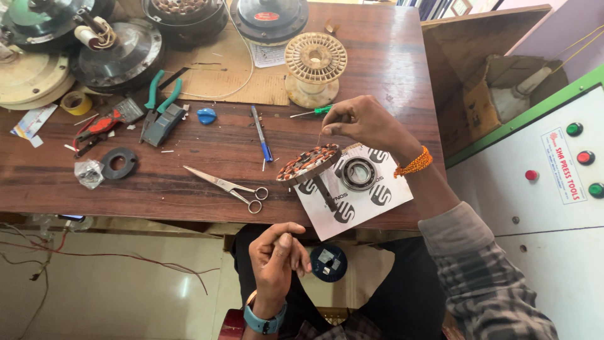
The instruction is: The person sits at a workbench and winds copper wire by hand around the slots of a motor armature stator, threading and pressing the wire into place around the windings. They rotate the stator as they work and use a screwdriver to help tuck the wire, with a bearing and other motor parts on the bench.
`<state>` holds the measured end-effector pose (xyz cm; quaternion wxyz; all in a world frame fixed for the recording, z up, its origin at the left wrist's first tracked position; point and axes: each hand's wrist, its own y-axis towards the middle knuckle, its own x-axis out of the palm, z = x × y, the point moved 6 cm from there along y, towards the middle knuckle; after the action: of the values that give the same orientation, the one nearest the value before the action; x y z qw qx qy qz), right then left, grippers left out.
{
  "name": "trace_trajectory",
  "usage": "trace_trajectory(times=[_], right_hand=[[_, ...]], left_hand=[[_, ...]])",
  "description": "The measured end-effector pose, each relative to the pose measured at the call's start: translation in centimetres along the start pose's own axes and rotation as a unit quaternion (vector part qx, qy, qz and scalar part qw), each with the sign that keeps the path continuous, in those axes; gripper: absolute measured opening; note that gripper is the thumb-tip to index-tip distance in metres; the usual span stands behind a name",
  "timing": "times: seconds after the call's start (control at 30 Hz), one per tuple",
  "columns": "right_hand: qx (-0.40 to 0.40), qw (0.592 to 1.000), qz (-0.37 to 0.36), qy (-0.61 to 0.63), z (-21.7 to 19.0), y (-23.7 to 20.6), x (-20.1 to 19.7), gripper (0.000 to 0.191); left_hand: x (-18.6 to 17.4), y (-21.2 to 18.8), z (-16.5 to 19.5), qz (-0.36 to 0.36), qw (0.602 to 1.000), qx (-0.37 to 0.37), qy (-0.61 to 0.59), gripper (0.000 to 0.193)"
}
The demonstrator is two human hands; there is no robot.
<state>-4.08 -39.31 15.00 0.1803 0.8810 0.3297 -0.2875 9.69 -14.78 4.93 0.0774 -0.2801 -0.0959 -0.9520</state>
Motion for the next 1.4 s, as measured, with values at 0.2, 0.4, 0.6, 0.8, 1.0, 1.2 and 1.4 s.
trace_trajectory(times=[0.2,0.4,0.6,0.8,1.0,1.2,1.4], right_hand=[[0.03,0.999,-0.009,-0.038,-1.2,0.5,0.1,0.016],[0.018,0.996,-0.039,-0.077,-3.3,-0.9,-1.5,0.015],[0.026,0.971,-0.08,-0.223,-4.8,0.3,-3.4,0.014],[-0.096,0.916,-0.132,-0.367,-9.1,4.1,-1.8,0.02],[-0.155,0.882,-0.153,-0.418,-11.8,3.9,1.0,0.025],[-0.103,0.909,-0.094,-0.393,-11.8,-3.4,1.4,0.023],[-0.06,0.982,0.121,-0.13,-10.2,-10.3,2.7,0.021]], left_hand=[[3.8,0.2,0.3,-0.045,0.991,0.005,0.125,0.029],[9.0,-1.3,-2.6,-0.157,0.983,-0.046,0.081,0.027],[9.4,-1.2,-5.9,-0.15,0.978,-0.112,0.087,0.028],[9.1,-0.6,-7.9,-0.124,0.979,-0.163,0.017,0.03],[9.7,-0.3,-10.8,-0.11,0.97,-0.213,-0.025,0.028],[12.2,1.1,-15.3,-0.089,0.965,-0.225,-0.105,0.024],[15.5,2.2,-17.4,-0.117,0.975,-0.14,-0.129,0.01]])
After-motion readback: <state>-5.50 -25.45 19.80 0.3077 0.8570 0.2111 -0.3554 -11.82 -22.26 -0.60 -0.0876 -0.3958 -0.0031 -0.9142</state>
